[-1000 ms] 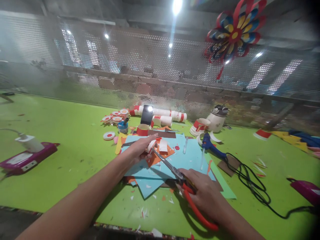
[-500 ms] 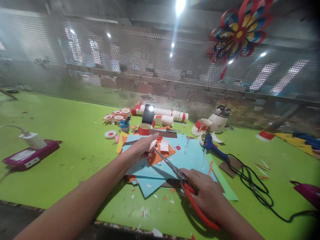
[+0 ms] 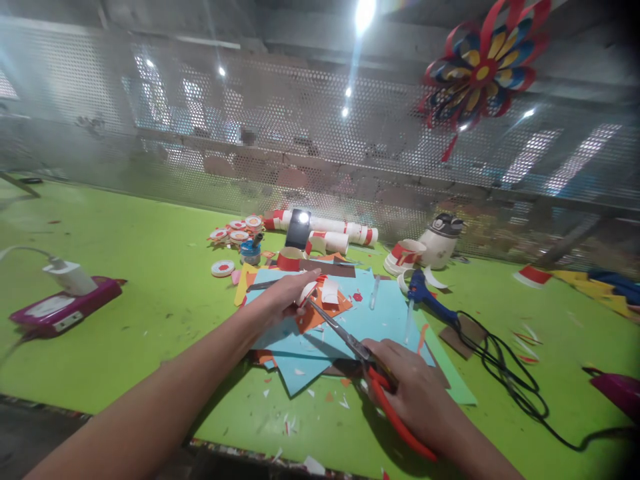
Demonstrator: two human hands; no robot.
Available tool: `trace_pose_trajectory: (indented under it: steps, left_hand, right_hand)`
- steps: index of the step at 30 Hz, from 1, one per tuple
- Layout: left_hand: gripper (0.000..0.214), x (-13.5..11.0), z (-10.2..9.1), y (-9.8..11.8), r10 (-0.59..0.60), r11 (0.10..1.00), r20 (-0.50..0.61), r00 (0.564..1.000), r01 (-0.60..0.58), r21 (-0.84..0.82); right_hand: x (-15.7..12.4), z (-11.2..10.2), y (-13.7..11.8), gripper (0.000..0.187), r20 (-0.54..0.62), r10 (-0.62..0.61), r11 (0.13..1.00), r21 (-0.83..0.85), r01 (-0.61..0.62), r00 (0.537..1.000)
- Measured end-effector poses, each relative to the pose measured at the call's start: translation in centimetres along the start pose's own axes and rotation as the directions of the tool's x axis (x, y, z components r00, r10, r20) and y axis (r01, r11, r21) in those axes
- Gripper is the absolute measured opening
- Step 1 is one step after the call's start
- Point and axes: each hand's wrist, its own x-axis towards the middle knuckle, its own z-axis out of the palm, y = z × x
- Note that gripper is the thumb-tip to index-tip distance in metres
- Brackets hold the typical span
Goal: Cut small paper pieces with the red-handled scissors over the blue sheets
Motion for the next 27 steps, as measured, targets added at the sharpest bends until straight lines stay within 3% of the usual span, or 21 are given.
trace_pose_trajectory:
  steps: [27]
  left_hand:
    - [0.049, 0.44, -0.27, -0.57, 0.023, 0.997, 0.016, 1.0, -0.025, 0.069]
  right_hand:
    - [-0.33, 0.33, 0.31, 0.038, 0.046, 0.02, 0.995, -0.095, -0.015, 0.999]
